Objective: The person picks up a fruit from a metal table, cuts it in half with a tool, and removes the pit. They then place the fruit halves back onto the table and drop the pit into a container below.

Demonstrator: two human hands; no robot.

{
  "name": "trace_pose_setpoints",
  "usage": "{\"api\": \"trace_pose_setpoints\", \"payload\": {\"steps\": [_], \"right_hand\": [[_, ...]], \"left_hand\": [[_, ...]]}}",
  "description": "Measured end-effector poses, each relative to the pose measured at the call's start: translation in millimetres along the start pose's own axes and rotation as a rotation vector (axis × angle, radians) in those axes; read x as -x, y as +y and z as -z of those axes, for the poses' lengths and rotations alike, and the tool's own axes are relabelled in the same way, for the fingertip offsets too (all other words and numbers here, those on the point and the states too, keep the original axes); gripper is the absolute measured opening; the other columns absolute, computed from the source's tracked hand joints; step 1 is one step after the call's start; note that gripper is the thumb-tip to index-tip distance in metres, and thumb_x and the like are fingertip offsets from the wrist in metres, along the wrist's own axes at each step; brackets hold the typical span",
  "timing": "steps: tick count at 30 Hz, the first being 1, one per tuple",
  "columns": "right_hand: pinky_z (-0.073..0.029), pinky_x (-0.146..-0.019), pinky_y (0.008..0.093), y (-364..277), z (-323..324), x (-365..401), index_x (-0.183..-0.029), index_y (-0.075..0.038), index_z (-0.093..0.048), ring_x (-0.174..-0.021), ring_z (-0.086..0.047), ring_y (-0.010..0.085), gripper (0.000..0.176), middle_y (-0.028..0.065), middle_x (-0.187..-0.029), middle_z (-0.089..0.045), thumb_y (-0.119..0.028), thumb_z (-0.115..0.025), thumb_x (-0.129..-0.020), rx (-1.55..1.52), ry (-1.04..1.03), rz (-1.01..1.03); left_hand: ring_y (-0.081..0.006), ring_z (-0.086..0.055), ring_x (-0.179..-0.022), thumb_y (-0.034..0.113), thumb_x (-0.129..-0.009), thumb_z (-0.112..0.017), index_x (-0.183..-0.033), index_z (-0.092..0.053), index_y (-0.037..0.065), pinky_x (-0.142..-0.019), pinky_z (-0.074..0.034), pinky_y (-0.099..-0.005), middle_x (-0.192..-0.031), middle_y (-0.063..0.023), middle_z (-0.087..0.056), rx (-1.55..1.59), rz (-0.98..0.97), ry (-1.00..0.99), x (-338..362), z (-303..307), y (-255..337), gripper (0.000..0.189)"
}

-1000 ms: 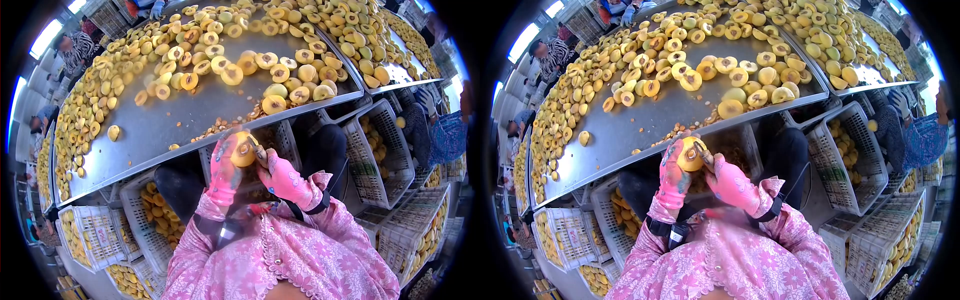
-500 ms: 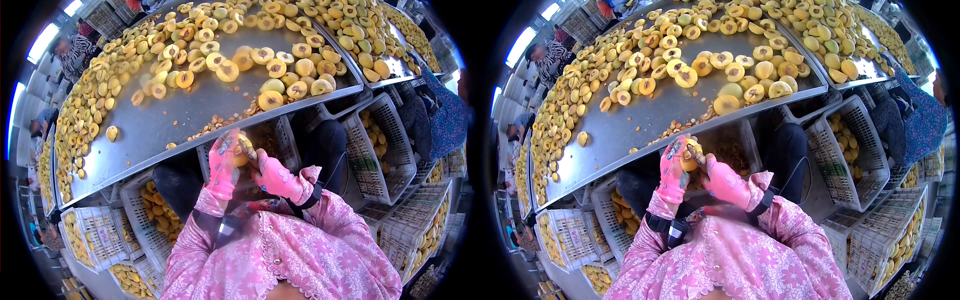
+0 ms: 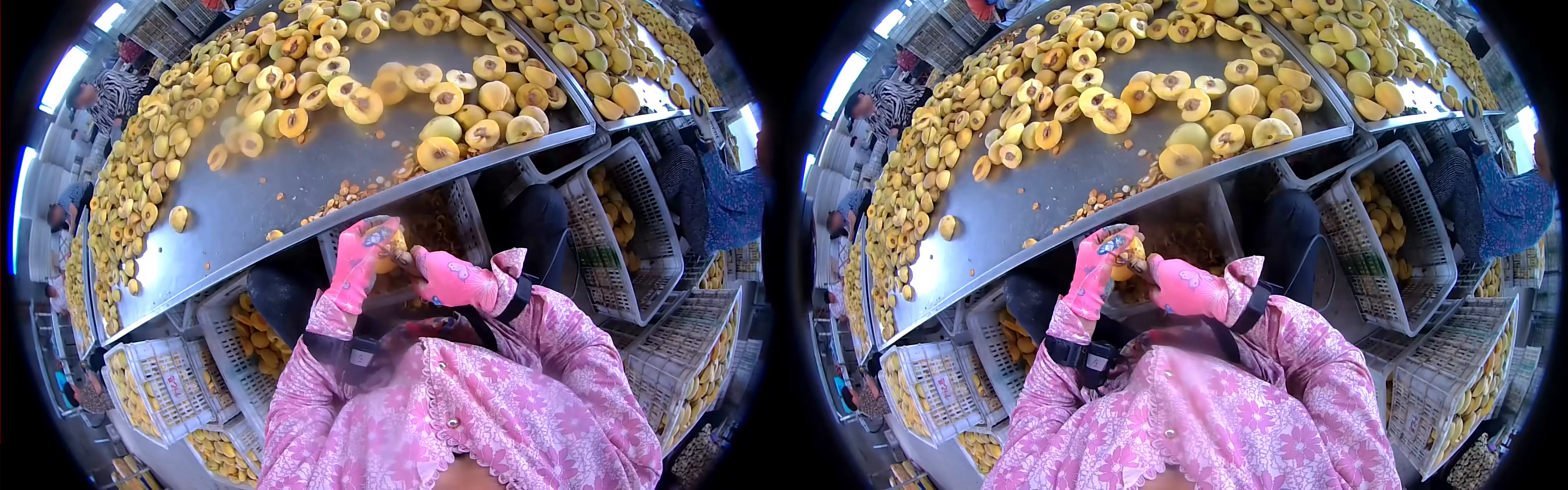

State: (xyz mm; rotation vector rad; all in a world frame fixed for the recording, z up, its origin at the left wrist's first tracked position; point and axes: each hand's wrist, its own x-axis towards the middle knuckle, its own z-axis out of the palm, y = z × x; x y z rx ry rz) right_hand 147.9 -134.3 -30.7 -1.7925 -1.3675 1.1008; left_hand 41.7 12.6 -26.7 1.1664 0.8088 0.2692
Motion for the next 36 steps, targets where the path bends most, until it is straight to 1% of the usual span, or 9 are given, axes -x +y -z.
{"api": "trace_pose_setpoints", "payload": {"steps": [1,4,7,13,22,25,32,35,36], "right_hand": [[-0.045,-0.061,0.0396,-1,2,-1,-0.096,0.002,-0.045,-0.071,-0.057,0.0378,0.027,0.0206,-0.075,-0.056,-0.016,-0.057,-0.081,0.000,-0.008,0.002],[-0.041,-0.045,0.0288,-20,16,2,-0.091,-0.003,-0.041,-0.049,-0.051,0.0156,0.019,0.0073,-0.068,-0.050,-0.013,-0.054,-0.083,-0.326,-0.150,-0.159],[-0.036,-0.037,0.0248,-19,14,3,-0.090,-0.006,-0.040,-0.043,-0.043,0.0076,0.016,0.0023,-0.065,-0.049,-0.014,-0.053,-0.085,-0.770,-0.277,-0.308],[-0.031,-0.039,0.0197,-12,16,4,-0.090,-0.011,-0.044,-0.046,-0.042,0.0063,0.012,-0.0025,-0.061,-0.045,-0.016,-0.054,-0.084,-1.100,-0.404,-0.291],[-0.033,-0.039,0.0217,-9,5,7,-0.083,-0.006,-0.048,-0.045,-0.044,0.0081,0.015,-0.0014,-0.059,-0.046,-0.019,-0.056,-0.083,-0.659,-0.261,-0.304],[-0.032,-0.038,0.0215,0,5,5,-0.084,-0.007,-0.049,-0.043,-0.043,0.0079,0.013,-0.0017,-0.058,-0.046,-0.018,-0.056,-0.083,-0.872,-0.405,-0.314],[-0.033,-0.036,0.0203,-21,3,14,-0.086,-0.004,-0.048,-0.037,-0.041,0.0073,0.017,-0.0002,-0.054,-0.047,-0.018,-0.056,-0.082,-1.158,-0.387,-0.203],[-0.033,-0.036,0.0187,-29,16,25,-0.088,-0.003,-0.050,-0.036,-0.039,0.0064,0.016,0.0016,-0.053,-0.048,-0.017,-0.055,-0.082,-1.110,-0.397,-0.067],[-0.036,-0.041,0.0215,-23,15,23,-0.090,-0.003,-0.050,-0.043,-0.044,0.0094,0.017,0.0036,-0.058,-0.050,-0.017,-0.056,-0.081,-0.897,-0.350,-0.040]], "left_hand": [[-0.0148,-0.063,-0.083,0.018,-0.085,-0.065,-0.104,-0.061,-0.003,-0.074,-0.051,-0.0247,-0.095,-0.0104,-0.066,-0.017,0.018,-0.010,-2,1,-1,0.028],[-0.0155,-0.063,-0.083,0.018,-0.085,-0.065,-0.105,-0.061,-0.003,-0.075,-0.051,-0.0245,-0.096,-0.0107,-0.066,0.064,0.015,-0.025,-5,2,-5,0.029],[-0.0174,-0.064,-0.082,0.019,-0.086,-0.064,-0.106,-0.061,-0.002,-0.074,-0.052,-0.0270,-0.096,-0.0115,-0.066,0.137,-0.086,0.008,-1,-5,-7,0.029],[-0.0216,-0.064,-0.085,0.020,-0.088,-0.060,-0.108,-0.060,0.000,-0.072,-0.054,-0.0329,-0.099,-0.0138,-0.065,0.405,-0.012,0.042,3,-13,-15,0.029],[-0.0221,-0.064,-0.086,0.021,-0.088,-0.059,-0.109,-0.059,-0.001,-0.075,-0.053,-0.0322,-0.100,-0.0148,-0.064,0.267,0.147,0.001,8,-6,-15,0.031],[-0.0236,-0.063,-0.089,0.023,-0.088,-0.059,-0.111,-0.058,-0.001,-0.075,-0.054,-0.0343,-0.101,-0.0140,-0.064,0.234,0.108,-0.039,1,0,-26,0.032],[-0.0237,-0.063,-0.088,0.025,-0.089,-0.059,-0.110,-0.059,0.003,-0.072,-0.055,-0.0391,-0.102,-0.0114,-0.063,0.789,0.228,-0.038,13,-16,-11,0.031],[-0.0214,-0.064,-0.086,0.021,-0.086,-0.064,-0.106,-0.062,0.005,-0.073,-0.054,-0.0353,-0.096,-0.0091,-0.065,0.310,-0.002,0.021,-3,0,-27,0.026],[-0.0184,-0.064,-0.083,0.015,-0.081,-0.069,-0.101,-0.065,0.005,-0.075,-0.052,-0.0296,-0.092,-0.0085,-0.066,-0.201,-0.300,0.134,2,2,-26,0.022]]}}
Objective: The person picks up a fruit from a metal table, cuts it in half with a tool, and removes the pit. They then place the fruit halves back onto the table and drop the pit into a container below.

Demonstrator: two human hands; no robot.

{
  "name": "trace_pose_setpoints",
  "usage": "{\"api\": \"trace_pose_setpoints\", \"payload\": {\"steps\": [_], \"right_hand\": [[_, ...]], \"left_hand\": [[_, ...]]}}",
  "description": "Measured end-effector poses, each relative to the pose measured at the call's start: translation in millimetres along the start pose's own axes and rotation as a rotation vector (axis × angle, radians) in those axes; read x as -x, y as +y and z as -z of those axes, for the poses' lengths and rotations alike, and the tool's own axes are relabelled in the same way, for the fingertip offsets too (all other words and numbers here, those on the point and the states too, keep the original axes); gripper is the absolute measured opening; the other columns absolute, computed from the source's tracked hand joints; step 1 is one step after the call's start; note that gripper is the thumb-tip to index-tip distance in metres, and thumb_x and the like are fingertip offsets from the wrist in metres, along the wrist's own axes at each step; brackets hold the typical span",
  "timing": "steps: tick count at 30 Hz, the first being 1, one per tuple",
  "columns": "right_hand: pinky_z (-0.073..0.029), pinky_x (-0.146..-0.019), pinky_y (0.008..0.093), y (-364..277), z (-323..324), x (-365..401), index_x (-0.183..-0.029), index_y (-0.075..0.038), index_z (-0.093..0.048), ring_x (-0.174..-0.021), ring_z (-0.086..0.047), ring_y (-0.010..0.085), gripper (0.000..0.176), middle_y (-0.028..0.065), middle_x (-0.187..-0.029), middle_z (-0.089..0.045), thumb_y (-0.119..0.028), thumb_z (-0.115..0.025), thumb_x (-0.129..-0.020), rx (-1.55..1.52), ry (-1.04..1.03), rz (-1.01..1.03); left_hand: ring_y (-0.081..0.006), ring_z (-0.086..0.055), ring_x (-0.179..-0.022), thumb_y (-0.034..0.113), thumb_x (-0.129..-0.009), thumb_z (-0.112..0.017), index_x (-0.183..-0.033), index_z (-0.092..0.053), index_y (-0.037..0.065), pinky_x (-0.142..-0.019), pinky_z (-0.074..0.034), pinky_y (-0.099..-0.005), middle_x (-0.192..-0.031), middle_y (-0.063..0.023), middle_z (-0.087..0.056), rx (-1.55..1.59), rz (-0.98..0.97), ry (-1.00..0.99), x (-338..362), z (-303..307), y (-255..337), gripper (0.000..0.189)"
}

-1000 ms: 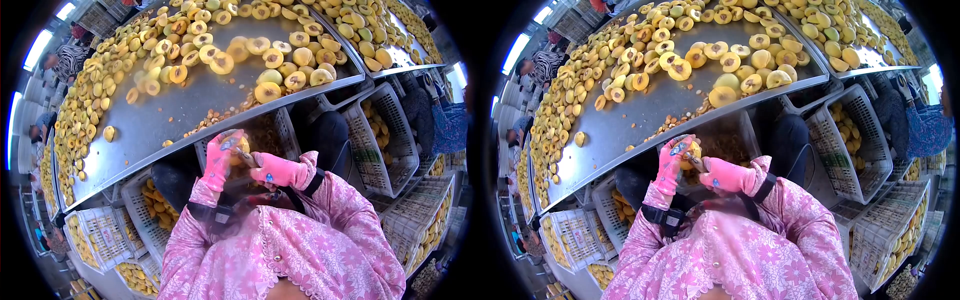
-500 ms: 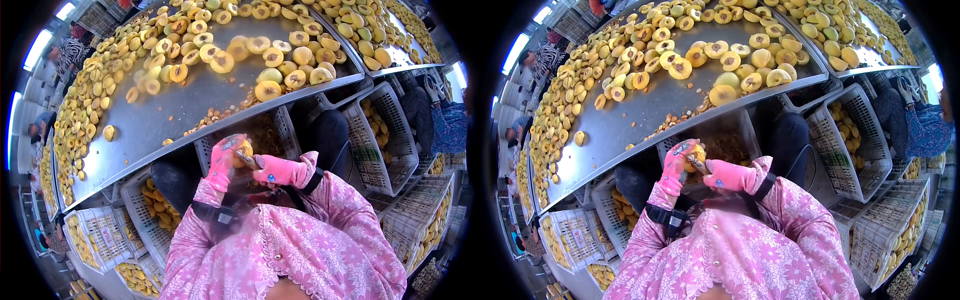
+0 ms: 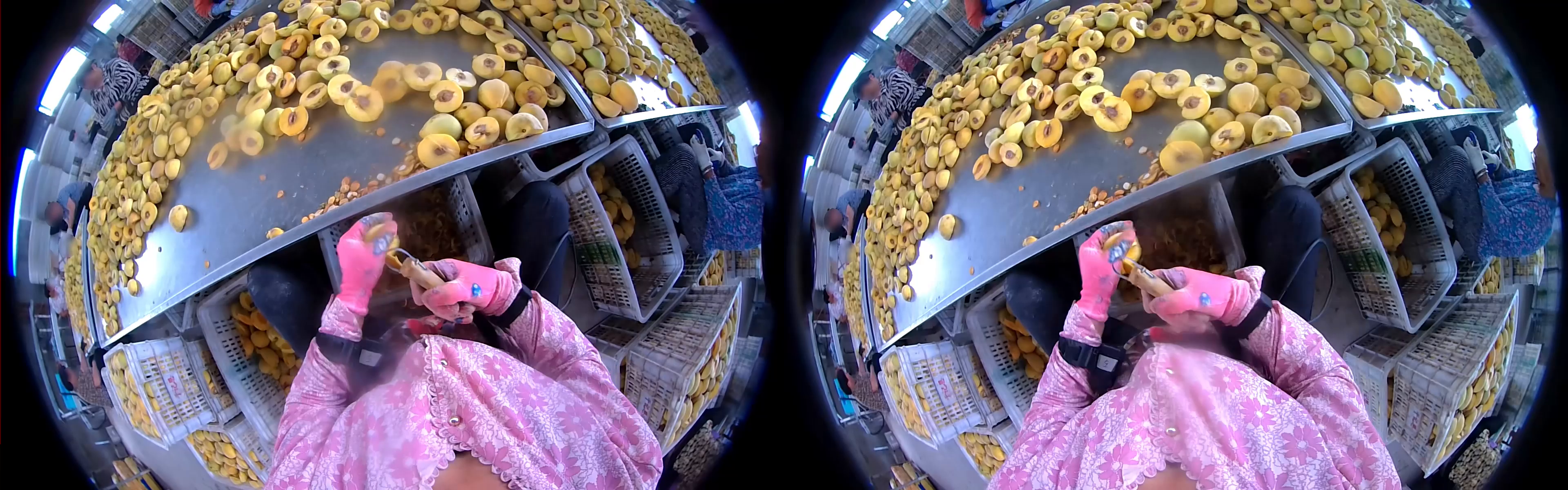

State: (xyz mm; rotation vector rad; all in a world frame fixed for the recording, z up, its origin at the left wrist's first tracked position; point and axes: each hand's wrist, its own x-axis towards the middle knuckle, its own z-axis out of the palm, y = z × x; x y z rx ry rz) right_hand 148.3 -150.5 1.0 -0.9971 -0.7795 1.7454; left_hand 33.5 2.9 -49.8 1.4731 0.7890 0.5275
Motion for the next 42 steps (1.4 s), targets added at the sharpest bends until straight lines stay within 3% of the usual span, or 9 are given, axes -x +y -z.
{"api": "trace_pose_setpoints", "payload": {"steps": [1,3,5,13,20,27,33,37,42], "right_hand": [[-0.038,-0.047,0.0242,12,7,-5,-0.092,-0.003,-0.051,-0.050,-0.048,0.0124,0.019,0.0056,-0.062,-0.053,-0.017,-0.056,-0.081,0.216,0.043,0.007],[-0.044,-0.057,0.0297,32,16,-11,-0.097,-0.003,-0.052,-0.063,-0.056,0.0185,0.023,0.0096,-0.071,-0.057,-0.018,-0.057,-0.081,0.643,0.132,0.026],[-0.045,-0.063,0.0375,22,12,-5,-0.095,-0.001,-0.050,-0.074,-0.060,0.0331,0.023,0.0190,-0.078,-0.059,-0.018,-0.056,-0.082,0.862,0.124,-0.137],[-0.047,-0.064,0.0389,40,12,-16,-0.092,0.001,-0.049,-0.073,-0.060,0.0347,0.026,0.0196,-0.080,-0.060,-0.022,-0.056,-0.084,0.760,0.055,0.029],[-0.046,-0.059,0.0377,32,18,-17,-0.090,-0.001,-0.046,-0.070,-0.060,0.0298,0.023,0.0160,-0.080,-0.059,-0.019,-0.058,-0.083,0.597,0.162,0.069],[-0.049,-0.065,0.0290,-2,18,-5,-0.097,-0.003,-0.046,-0.073,-0.057,0.0141,0.019,0.0053,-0.082,-0.054,-0.017,-0.056,-0.088,0.307,0.190,0.104],[-0.047,-0.070,0.0276,-16,30,-4,-0.101,-0.004,-0.049,-0.078,-0.052,0.0099,0.019,0.0016,-0.085,-0.054,-0.011,-0.056,-0.085,0.308,0.370,0.113],[-0.037,-0.048,0.0192,-47,40,-8,-0.108,-0.005,-0.051,-0.055,-0.047,0.0035,0.029,-0.0029,-0.080,-0.053,-0.010,-0.062,-0.082,0.235,0.653,0.321],[-0.047,-0.076,0.0356,-82,39,-29,-0.104,0.000,-0.055,-0.083,-0.057,0.0372,0.033,0.0179,-0.091,-0.059,-0.011,-0.067,-0.075,0.915,0.849,0.629]], "left_hand": [[-0.0173,-0.064,-0.082,0.011,-0.078,-0.071,-0.099,-0.066,0.003,-0.076,-0.049,-0.0265,-0.092,-0.0095,-0.066,-0.531,-0.443,0.089,3,8,13,0.022],[-0.0212,-0.065,-0.079,0.015,-0.078,-0.071,-0.095,-0.067,0.003,-0.073,-0.049,-0.0298,-0.088,-0.0126,-0.066,-0.613,-0.566,0.138,7,32,40,0.021],[-0.0230,-0.065,-0.079,0.016,-0.078,-0.072,-0.095,-0.067,0.004,-0.073,-0.049,-0.0300,-0.086,-0.0131,-0.066,-0.713,-0.445,0.229,22,71,68,0.022],[-0.0335,-0.064,-0.084,0.032,-0.079,-0.068,-0.102,-0.062,0.000,-0.073,-0.049,-0.0360,-0.089,-0.0208,-0.065,-1.424,0.211,0.308,42,210,100,0.041],[-0.0299,-0.064,-0.091,0.040,-0.080,-0.066,-0.108,-0.058,-0.006,-0.076,-0.049,-0.0352,-0.095,-0.0201,-0.065,-0.807,-0.289,0.146,-141,113,68,0.053],[-0.0327,-0.062,-0.091,0.030,-0.067,-0.076,-0.116,-0.048,-0.005,-0.080,-0.048,-0.0351,-0.095,-0.0226,-0.063,-0.777,-0.175,0.267,-263,-29,32,0.066],[-0.0216,-0.062,-0.086,0.010,-0.063,-0.076,-0.112,-0.050,-0.003,-0.079,-0.049,-0.0303,-0.098,-0.0129,-0.063,-0.416,-0.383,0.075,-221,-35,43,0.057],[-0.0128,-0.058,-0.087,0.012,-0.063,-0.080,-0.108,-0.053,-0.004,-0.080,-0.048,-0.0268,-0.098,-0.0079,-0.061,-0.169,-0.060,-0.258,-145,-7,86,0.055],[-0.0113,-0.056,-0.087,0.009,-0.064,-0.079,-0.107,-0.054,-0.005,-0.078,-0.048,-0.0268,-0.098,-0.0075,-0.061,-0.188,-0.057,-0.396,-71,6,105,0.051]]}}
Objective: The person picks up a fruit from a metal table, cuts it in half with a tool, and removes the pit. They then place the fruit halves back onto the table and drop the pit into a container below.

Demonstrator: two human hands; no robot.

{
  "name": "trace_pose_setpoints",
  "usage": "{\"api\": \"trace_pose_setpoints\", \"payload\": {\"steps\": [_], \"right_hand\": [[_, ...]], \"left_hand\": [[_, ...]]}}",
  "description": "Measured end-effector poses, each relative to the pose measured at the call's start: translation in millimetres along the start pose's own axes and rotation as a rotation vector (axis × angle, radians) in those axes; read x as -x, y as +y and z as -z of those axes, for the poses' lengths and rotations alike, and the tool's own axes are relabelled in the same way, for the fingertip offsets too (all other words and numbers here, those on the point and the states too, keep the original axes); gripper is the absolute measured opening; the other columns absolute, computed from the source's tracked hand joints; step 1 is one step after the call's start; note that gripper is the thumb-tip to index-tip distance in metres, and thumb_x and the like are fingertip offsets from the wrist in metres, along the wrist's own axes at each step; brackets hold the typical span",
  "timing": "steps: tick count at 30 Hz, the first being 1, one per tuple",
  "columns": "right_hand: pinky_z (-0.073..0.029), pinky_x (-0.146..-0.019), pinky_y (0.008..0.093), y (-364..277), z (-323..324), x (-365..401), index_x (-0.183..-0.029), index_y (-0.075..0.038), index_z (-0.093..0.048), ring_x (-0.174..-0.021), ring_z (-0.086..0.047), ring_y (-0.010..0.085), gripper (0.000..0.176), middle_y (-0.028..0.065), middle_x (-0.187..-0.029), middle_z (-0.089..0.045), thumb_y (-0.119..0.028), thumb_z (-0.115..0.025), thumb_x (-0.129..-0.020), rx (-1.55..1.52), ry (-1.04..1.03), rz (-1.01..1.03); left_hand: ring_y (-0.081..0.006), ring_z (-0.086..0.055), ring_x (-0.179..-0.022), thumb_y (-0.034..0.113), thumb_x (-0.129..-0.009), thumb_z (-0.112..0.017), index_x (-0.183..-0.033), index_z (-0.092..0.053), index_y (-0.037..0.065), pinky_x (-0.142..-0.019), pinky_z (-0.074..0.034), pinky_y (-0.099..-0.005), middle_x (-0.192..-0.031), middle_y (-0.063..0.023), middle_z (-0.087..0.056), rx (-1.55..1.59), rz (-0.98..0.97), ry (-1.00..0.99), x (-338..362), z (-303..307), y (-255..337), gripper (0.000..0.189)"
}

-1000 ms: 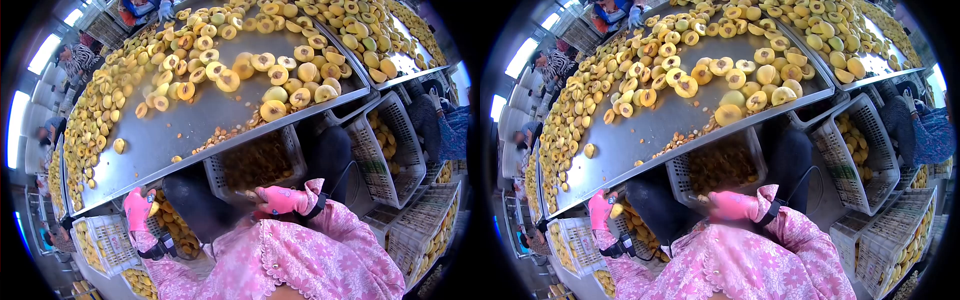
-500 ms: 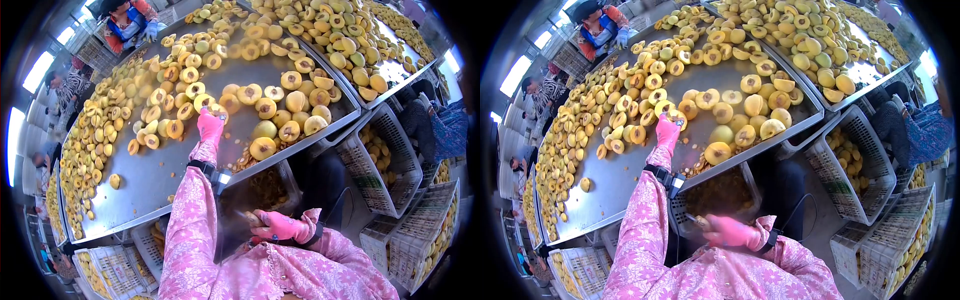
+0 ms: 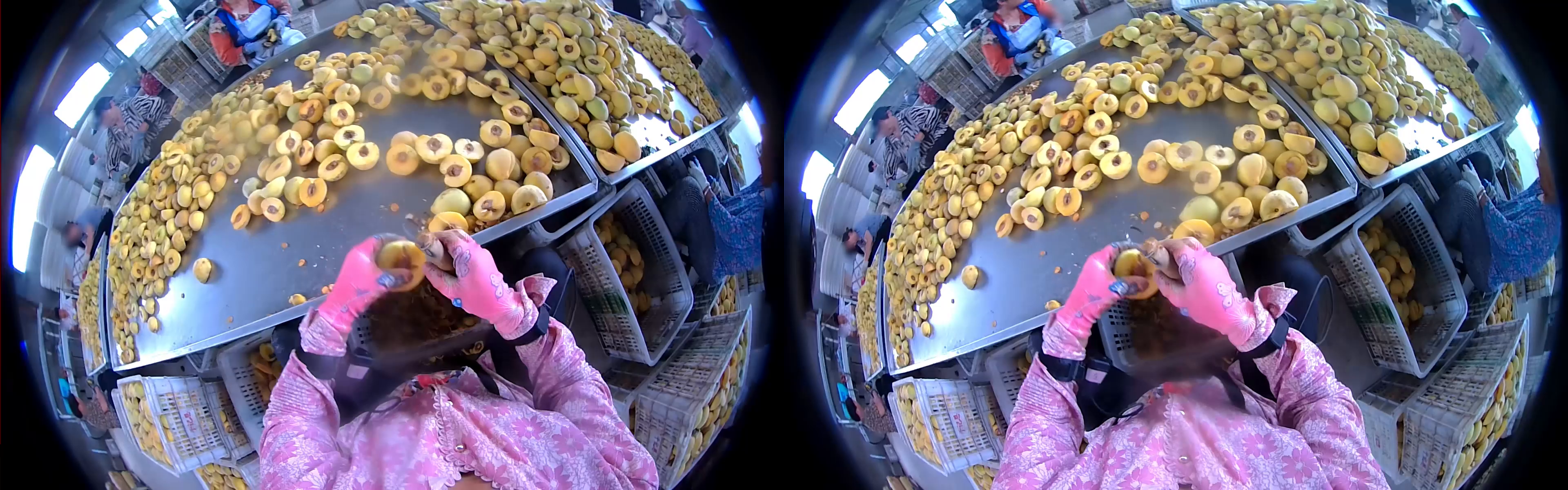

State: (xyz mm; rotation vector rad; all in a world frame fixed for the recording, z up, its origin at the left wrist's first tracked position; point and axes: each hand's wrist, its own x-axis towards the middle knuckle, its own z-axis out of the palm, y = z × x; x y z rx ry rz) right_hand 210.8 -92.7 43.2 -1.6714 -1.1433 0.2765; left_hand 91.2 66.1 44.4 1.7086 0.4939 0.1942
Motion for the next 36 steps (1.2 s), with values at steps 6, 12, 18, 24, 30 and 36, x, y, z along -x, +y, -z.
{"api": "trace_pose_setpoints", "payload": {"steps": [6,12,18,24,30,36], "right_hand": [[-0.046,-0.079,0.0390,-1,-26,9,-0.104,0.001,-0.055,-0.090,-0.056,0.0389,0.035,0.0197,-0.095,-0.059,-0.013,-0.067,-0.074,0.023,-0.170,-0.035],[-0.046,-0.067,0.0357,1,-31,22,-0.089,0.000,-0.054,-0.071,-0.056,0.0343,0.021,0.0176,-0.076,-0.057,-0.013,-0.065,-0.077,-0.027,-0.048,-0.088],[-0.044,-0.064,0.0391,-3,-32,19,-0.089,-0.003,-0.054,-0.072,-0.052,0.0354,0.020,0.0161,-0.077,-0.054,-0.015,-0.064,-0.076,-0.005,-0.108,0.018],[-0.045,-0.066,0.0401,8,-44,23,-0.089,-0.003,-0.057,-0.076,-0.054,0.0345,0.021,0.0153,-0.081,-0.055,-0.018,-0.065,-0.076,-0.046,-0.114,-0.026],[-0.045,-0.067,0.0362,14,-46,21,-0.088,0.000,-0.057,-0.072,-0.055,0.0274,0.020,0.0145,-0.078,-0.056,-0.014,-0.064,-0.077,-0.065,-0.173,-0.069],[-0.040,-0.051,0.0202,-44,-8,13,-0.091,-0.001,-0.059,-0.055,-0.051,0.0070,0.015,0.0001,-0.069,-0.056,-0.014,-0.060,-0.084,-0.759,-0.344,-0.554]], "left_hand": [[-0.0091,-0.055,-0.087,0.001,-0.068,-0.070,-0.105,-0.057,-0.002,-0.079,-0.046,-0.0258,-0.097,-0.0044,-0.062,0.137,0.040,-0.036,38,-16,6,0.040],[-0.0139,-0.058,-0.094,-0.001,-0.071,-0.068,-0.114,-0.056,-0.001,-0.086,-0.046,-0.0278,-0.103,-0.0055,-0.061,0.448,-0.029,0.040,53,-27,-6,0.045],[-0.0152,-0.057,-0.095,0.004,-0.074,-0.070,-0.117,-0.054,-0.001,-0.087,-0.046,-0.0289,-0.107,-0.0072,-0.060,0.479,0.028,0.074,56,-31,-40,0.046],[-0.0158,-0.057,-0.097,0.007,-0.075,-0.071,-0.117,-0.053,-0.001,-0.087,-0.046,-0.0293,-0.107,-0.0073,-0.060,0.297,0.017,0.078,63,-26,-18,0.046],[-0.0167,-0.058,-0.096,0.006,-0.075,-0.070,-0.116,-0.053,-0.001,-0.085,-0.048,-0.0299,-0.107,-0.0079,-0.060,0.357,0.006,0.157,65,-28,-40,0.045],[-0.0227,-0.061,-0.088,0.009,-0.079,-0.064,-0.112,-0.055,0.002,-0.080,-0.050,-0.0349,-0.099,-0.0085,-0.062,0.884,0.143,0.228,70,-23,-45,0.035]]}}
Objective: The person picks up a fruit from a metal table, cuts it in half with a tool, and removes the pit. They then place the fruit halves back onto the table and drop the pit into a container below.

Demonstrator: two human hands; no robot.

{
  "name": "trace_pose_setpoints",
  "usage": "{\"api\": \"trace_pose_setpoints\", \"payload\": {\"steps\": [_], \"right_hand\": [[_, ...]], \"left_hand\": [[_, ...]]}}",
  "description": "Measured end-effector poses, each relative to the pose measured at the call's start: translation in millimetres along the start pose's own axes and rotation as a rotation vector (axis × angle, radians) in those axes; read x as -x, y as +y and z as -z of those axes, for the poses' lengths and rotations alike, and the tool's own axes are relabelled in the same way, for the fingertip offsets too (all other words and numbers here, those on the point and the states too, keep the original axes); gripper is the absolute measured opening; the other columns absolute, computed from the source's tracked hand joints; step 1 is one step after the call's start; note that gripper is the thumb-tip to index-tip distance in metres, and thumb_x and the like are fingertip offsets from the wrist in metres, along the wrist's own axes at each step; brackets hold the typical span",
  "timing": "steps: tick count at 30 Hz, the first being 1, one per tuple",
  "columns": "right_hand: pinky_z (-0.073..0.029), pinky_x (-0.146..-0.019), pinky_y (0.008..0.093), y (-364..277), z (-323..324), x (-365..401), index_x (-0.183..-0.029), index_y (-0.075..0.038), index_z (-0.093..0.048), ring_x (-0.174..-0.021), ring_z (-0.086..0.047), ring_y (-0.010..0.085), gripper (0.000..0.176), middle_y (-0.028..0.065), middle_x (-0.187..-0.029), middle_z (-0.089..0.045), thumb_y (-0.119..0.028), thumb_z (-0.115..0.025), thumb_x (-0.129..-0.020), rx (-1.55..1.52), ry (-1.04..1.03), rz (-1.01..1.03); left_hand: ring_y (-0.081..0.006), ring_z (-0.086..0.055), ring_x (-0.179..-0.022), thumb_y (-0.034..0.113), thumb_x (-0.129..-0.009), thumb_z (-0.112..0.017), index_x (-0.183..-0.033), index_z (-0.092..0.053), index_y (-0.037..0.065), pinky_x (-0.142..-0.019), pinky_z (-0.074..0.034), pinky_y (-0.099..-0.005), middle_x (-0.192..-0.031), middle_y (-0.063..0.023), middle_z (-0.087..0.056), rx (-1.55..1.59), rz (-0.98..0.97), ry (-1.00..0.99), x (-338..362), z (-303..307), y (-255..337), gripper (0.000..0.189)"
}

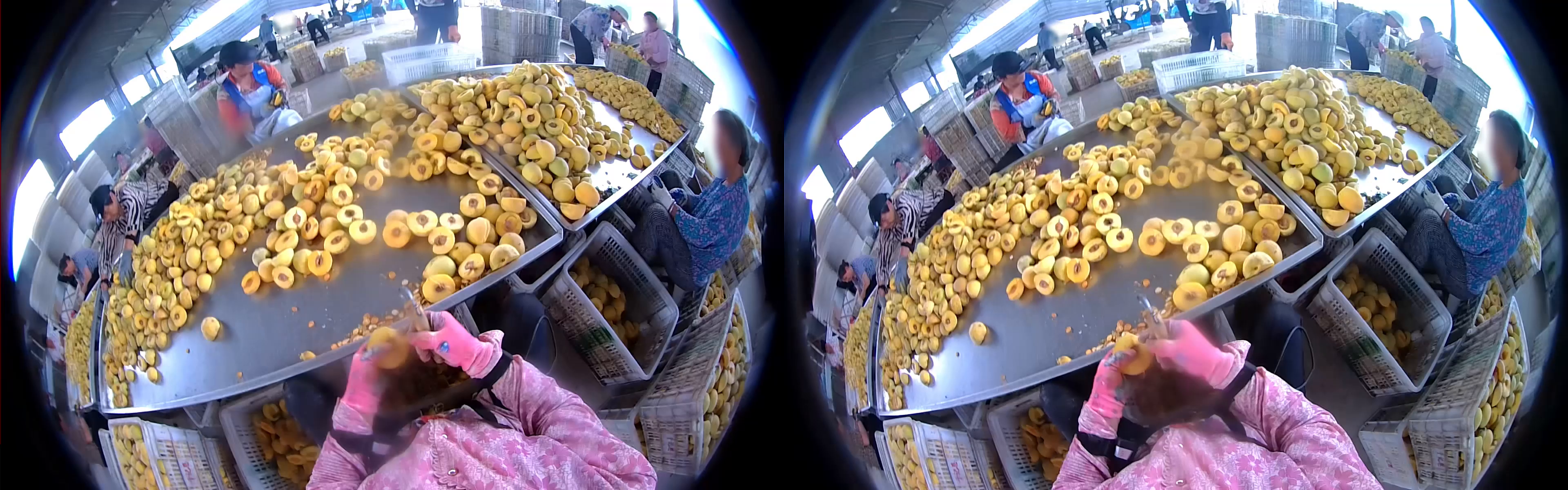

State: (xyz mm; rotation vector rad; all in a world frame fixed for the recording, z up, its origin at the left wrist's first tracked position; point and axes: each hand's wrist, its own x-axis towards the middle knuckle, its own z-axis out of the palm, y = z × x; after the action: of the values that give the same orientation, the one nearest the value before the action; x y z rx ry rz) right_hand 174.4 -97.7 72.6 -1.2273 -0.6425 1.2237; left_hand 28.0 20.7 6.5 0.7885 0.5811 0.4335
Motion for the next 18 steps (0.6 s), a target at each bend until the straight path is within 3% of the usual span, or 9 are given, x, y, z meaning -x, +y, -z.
{"api": "trace_pose_setpoints", "payload": {"steps": [1,2,5,6,9,12,15,18], "right_hand": [[-0.038,-0.049,0.0177,-7,-4,9,-0.091,-0.002,-0.059,-0.052,-0.049,0.0050,0.014,-0.0024,-0.068,-0.055,-0.015,-0.060,-0.085,-0.020,0.000,-0.035],[-0.041,-0.051,0.0202,22,5,0,-0.090,-0.003,-0.060,-0.057,-0.050,0.0070,0.016,0.0009,-0.069,-0.055,-0.018,-0.062,-0.085,-0.118,-0.053,0.021],[-0.042,-0.052,0.0206,35,-1,11,-0.100,-0.003,-0.053,-0.059,-0.050,0.0067,0.023,0.0002,-0.076,-0.054,-0.020,-0.061,-0.087,0.158,0.015,-0.075],[-0.042,-0.053,0.0260,42,-5,15,-0.095,-0.002,-0.053,-0.058,-0.051,0.0099,0.023,0.0017,-0.069,-0.054,-0.021,-0.063,-0.085,0.317,0.087,0.090],[-0.044,-0.056,0.0334,33,-23,35,-0.098,-0.001,-0.047,-0.062,-0.056,0.0208,0.028,0.0117,-0.070,-0.055,-0.020,-0.062,-0.084,0.541,0.113,0.022],[-0.044,-0.057,0.0375,49,-30,42,-0.095,-0.001,-0.045,-0.064,-0.057,0.0321,0.025,0.0159,-0.073,-0.056,-0.017,-0.061,-0.083,0.710,0.080,0.171],[-0.039,-0.049,0.0262,56,-33,44,-0.099,-0.004,-0.045,-0.053,-0.047,0.0086,0.021,0.0010,-0.067,-0.051,-0.017,-0.058,-0.088,0.695,0.032,0.227],[-0.041,-0.051,0.0327,50,-32,44,-0.097,-0.004,-0.045,-0.053,-0.050,0.0225,0.023,0.0094,-0.066,-0.052,-0.015,-0.061,-0.085,0.766,0.029,0.282]], "left_hand": [[-0.0273,-0.062,-0.088,0.011,-0.080,-0.060,-0.113,-0.055,0.004,-0.080,-0.052,-0.0401,-0.100,-0.0105,-0.061,0.131,0.072,-0.011,2,5,6,0.034],[-0.0294,-0.061,-0.090,0.012,-0.079,-0.060,-0.112,-0.054,0.003,-0.081,-0.051,-0.0428,-0.101,-0.0117,-0.061,0.242,0.114,0.007,1,13,6,0.035],[-0.0340,-0.060,-0.094,0.017,-0.078,-0.059,-0.110,-0.054,0.000,-0.085,-0.048,-0.0503,-0.103,-0.0148,-0.061,0.513,0.139,-0.045,3,25,11,0.036],[-0.0338,-0.059,-0.096,0.021,-0.079,-0.057,-0.111,-0.054,0.000,-0.087,-0.047,-0.0524,-0.105,-0.0151,-0.060,0.466,0.107,-0.042,10,23,16,0.038],[-0.0316,-0.060,-0.097,0.030,-0.086,-0.054,-0.112,-0.054,0.002,-0.088,-0.047,-0.0517,-0.107,-0.0146,-0.060,0.518,0.129,-0.035,21,20,18,0.038],[-0.0296,-0.059,-0.099,0.031,-0.090,-0.051,-0.115,-0.053,0.002,-0.086,-0.048,-0.0500,-0.110,-0.0141,-0.059,0.445,0.065,0.005,33,13,14,0.038],[-0.0273,-0.057,-0.102,0.029,-0.091,-0.051,-0.119,-0.051,0.002,-0.087,-0.048,-0.0464,-0.113,-0.0133,-0.057,0.275,-0.092,0.014,29,17,-1,0.039],[-0.0249,-0.057,-0.103,0.028,-0.091,-0.050,-0.122,-0.049,0.002,-0.088,-0.048,-0.0399,-0.114,-0.0127,-0.057,0.198,-0.135,0.048,27,8,-7,0.041]]}}
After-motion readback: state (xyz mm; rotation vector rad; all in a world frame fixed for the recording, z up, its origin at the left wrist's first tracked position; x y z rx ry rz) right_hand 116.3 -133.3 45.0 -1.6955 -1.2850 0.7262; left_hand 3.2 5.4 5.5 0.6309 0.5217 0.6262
